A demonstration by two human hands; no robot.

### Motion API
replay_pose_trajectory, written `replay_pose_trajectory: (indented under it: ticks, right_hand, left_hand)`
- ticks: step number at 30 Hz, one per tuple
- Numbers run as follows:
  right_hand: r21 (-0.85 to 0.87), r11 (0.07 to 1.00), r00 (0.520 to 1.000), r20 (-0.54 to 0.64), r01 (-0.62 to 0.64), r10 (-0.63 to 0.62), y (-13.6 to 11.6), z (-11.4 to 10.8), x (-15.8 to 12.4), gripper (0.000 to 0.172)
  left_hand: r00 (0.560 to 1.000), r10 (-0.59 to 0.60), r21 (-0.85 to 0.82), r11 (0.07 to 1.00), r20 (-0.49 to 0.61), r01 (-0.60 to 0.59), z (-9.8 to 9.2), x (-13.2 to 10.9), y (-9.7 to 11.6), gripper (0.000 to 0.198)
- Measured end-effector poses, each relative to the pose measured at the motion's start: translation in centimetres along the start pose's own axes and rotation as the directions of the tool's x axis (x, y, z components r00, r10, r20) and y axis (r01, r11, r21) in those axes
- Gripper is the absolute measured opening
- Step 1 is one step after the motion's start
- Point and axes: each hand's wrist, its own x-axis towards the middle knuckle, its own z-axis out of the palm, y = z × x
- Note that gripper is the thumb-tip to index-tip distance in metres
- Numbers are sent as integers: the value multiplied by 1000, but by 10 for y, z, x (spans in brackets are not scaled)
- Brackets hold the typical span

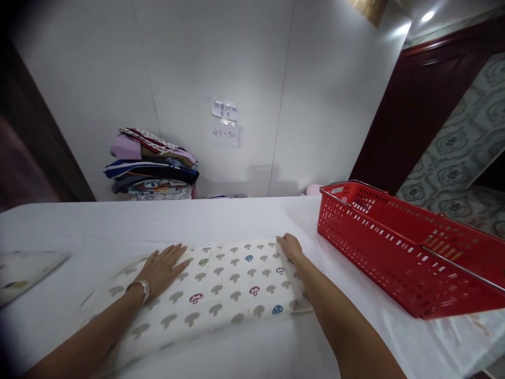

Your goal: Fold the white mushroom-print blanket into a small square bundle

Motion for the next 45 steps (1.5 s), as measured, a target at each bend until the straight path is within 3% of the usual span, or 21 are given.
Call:
replay_pose_trajectory:
  ticks: [5, 17, 35, 38, 41, 45]
  right_hand:
    - [-64, 998, 999, 32, 29, -27, -5, -2, 7, 39]
    - [-243, 969, 999, -24, -51, 46, -11, 5, -6, 39]
    - [-360, 931, 998, -35, -53, 44, -17, 5, -11, 40]
    - [-379, 925, 999, -37, -18, 4, -25, 0, -15, 38]
    - [-397, 914, 992, -48, 90, -119, -34, 0, -27, 42]
    - [-365, 888, 960, 95, 279, -262, -35, 13, -45, 56]
  left_hand:
    - [1000, -5, 19, 1000, 18, 5, -1, 0, 1, 62]
    - [1000, 7, 16, 1000, 26, -7, -4, -2, 4, 62]
    - [1000, 14, -31, 999, 17, -13, -3, -3, 3, 64]
    - [1000, 24, -43, 999, -1, -24, -3, -3, 3, 64]
    - [1000, 23, -46, 999, -6, -23, -3, -3, 4, 64]
    - [1000, 16, -36, 999, -9, -16, -3, -2, 3, 63]
